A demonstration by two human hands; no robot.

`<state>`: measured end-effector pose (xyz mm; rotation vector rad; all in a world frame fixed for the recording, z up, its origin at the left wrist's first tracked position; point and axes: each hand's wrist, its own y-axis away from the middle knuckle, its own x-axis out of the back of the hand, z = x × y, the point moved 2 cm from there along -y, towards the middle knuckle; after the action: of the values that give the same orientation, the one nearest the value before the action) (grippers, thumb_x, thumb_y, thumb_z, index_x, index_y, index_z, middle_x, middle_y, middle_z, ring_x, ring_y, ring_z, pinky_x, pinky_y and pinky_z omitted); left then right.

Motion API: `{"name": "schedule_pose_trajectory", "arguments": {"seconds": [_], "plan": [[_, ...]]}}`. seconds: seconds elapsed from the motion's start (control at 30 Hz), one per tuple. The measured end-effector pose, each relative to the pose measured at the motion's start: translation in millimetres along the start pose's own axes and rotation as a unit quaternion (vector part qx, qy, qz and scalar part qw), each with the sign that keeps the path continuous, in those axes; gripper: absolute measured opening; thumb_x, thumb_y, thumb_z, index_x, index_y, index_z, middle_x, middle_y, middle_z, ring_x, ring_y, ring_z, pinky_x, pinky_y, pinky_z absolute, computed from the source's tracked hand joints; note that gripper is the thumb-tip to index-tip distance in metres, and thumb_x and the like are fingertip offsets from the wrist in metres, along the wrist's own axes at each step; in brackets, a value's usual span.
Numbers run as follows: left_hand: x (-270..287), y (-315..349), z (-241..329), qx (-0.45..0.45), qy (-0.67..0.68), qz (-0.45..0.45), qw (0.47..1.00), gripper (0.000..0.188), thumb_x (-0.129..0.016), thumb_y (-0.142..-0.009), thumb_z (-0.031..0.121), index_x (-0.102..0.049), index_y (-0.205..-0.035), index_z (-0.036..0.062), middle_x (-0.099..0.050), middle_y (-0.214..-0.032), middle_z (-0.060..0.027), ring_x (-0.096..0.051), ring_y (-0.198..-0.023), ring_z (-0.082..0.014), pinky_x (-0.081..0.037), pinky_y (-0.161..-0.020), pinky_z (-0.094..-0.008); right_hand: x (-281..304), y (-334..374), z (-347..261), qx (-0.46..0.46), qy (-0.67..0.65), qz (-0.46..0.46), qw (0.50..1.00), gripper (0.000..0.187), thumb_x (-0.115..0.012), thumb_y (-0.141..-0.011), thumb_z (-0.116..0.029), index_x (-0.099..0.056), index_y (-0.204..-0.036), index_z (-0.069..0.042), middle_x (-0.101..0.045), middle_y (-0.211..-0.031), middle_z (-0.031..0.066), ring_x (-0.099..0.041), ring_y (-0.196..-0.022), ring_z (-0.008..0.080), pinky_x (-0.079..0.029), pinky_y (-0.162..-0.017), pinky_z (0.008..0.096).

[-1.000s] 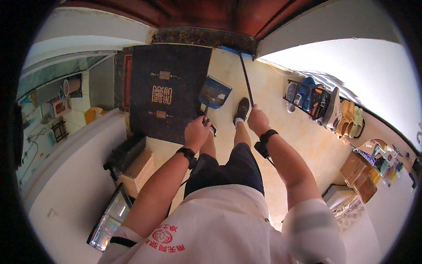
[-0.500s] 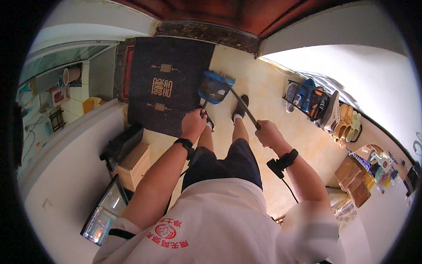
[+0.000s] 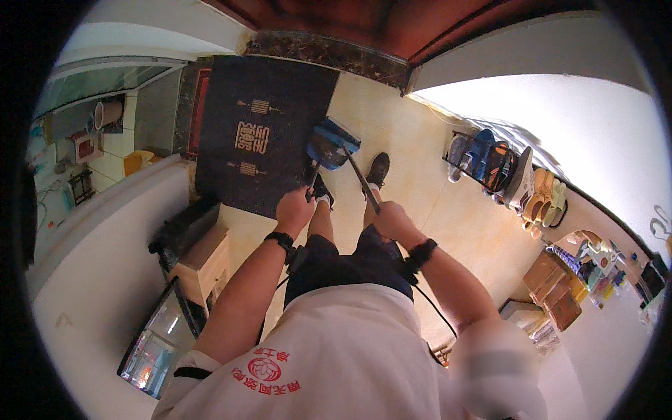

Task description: The person sweeps the floor with a broom and dustpan, collecting debris into the dustpan. They then move to the bathroom, empty the dustpan, and use a mop to clean the floor near the entrance.

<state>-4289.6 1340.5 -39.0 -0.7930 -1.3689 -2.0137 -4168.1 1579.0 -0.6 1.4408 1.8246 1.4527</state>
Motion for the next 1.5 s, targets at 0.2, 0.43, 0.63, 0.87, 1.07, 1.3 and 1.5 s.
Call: {"name": "schedule_pose_trajectory", "arguments": {"seconds": [0.2, 0.43, 0.63, 0.87, 1.07, 1.3, 1.5], "plan": [[-6, 12, -18, 0.015, 0.018, 0.002, 1.0, 0.031, -0.066, -0.085, 0.03, -0.07, -0.111, 0.0122, -0.072, -0.1, -0.0145, -0.068, -0.095, -0.0349, -0.055, -0.082, -0.0455, 42, 20, 18, -0.026, -0.053, -0.001, 0.998, 0.018, -0.053, -0.084, -0.006, -0.062, -0.095, 0.006, -0.062, -0.062, 0.0184, -0.064, -0.048, 0.0291, -0.052, -0.046, 0.0393], [-19, 31, -31, 0.015, 0.037, 0.03, 0.999, 0.028, -0.066, -0.087, 0.03, -0.071, -0.108, 0.0115, -0.072, -0.094, -0.0149, -0.069, -0.09, -0.0358, -0.055, -0.077, -0.046, 10, -42, 5, 0.016, 0.012, 0.058, 0.998, 0.016, -0.055, -0.083, -0.004, -0.057, -0.09, 0.01, -0.062, -0.06, 0.0199, -0.067, -0.05, 0.0304, -0.051, -0.042, 0.0411], [-24, 33, -36, 0.029, 0.057, 0.037, 0.997, 0.028, -0.065, -0.088, 0.029, -0.071, -0.109, 0.0113, -0.072, -0.098, -0.0157, -0.068, -0.091, -0.0371, -0.055, -0.077, -0.0469, -6, -13, -13, -0.014, -0.013, -0.05, 0.999, 0.015, -0.059, -0.08, -0.009, -0.06, -0.081, 0.006, -0.06, -0.056, 0.0153, -0.064, -0.047, 0.0254, -0.05, -0.042, 0.0383], [-32, 40, -45, 0.037, 0.064, 0.035, 0.997, 0.03, -0.067, -0.087, 0.029, -0.071, -0.11, 0.0115, -0.072, -0.099, -0.0157, -0.068, -0.091, -0.0366, -0.055, -0.077, -0.0465, 43, 23, -7, -0.016, 0.011, -0.013, 1.0, 0.013, -0.052, -0.081, -0.005, -0.058, -0.083, 0.007, -0.06, -0.058, 0.0173, -0.064, -0.047, 0.0277, -0.05, -0.043, 0.0402], [-45, 45, -45, 0.038, 0.06, 0.048, 0.996, 0.03, -0.067, -0.086, 0.024, -0.069, -0.115, 0.0141, -0.072, -0.094, -0.0138, -0.069, -0.089, -0.0337, -0.055, -0.076, -0.0443, 1, -41, -12, -0.012, 0.063, 0.042, 0.997, 0.018, -0.05, -0.083, -0.003, -0.058, -0.086, 0.013, -0.062, -0.059, 0.0224, -0.066, -0.048, 0.0299, -0.051, -0.041, 0.0407], [-37, 46, -44, 0.048, 0.066, 0.056, 0.995, 0.03, -0.065, -0.086, 0.022, -0.069, -0.115, 0.0152, -0.072, -0.093, -0.0118, -0.069, -0.09, -0.0327, -0.055, -0.076, -0.044, 1, -13, -5, -0.015, 0.018, -0.059, 0.998, 0.013, -0.057, -0.084, -0.008, -0.058, -0.084, 0.005, -0.059, -0.057, 0.0125, -0.062, -0.045, 0.0248, -0.049, -0.04, 0.0364], [-8, 68, -56, 0.084, 0.116, 0.08, 0.986, 0.027, -0.069, -0.086, 0.029, -0.072, -0.108, 0.0121, -0.072, -0.097, -0.0154, -0.068, -0.091, -0.0371, -0.055, -0.079, -0.046, 51, 74, -35, -0.002, -0.097, -0.089, 0.991, 0.01, -0.058, -0.087, -0.008, -0.057, -0.085, 0.003, -0.056, -0.058, 0.0083, -0.055, -0.042, 0.0169, -0.048, -0.039, 0.0324]]}}
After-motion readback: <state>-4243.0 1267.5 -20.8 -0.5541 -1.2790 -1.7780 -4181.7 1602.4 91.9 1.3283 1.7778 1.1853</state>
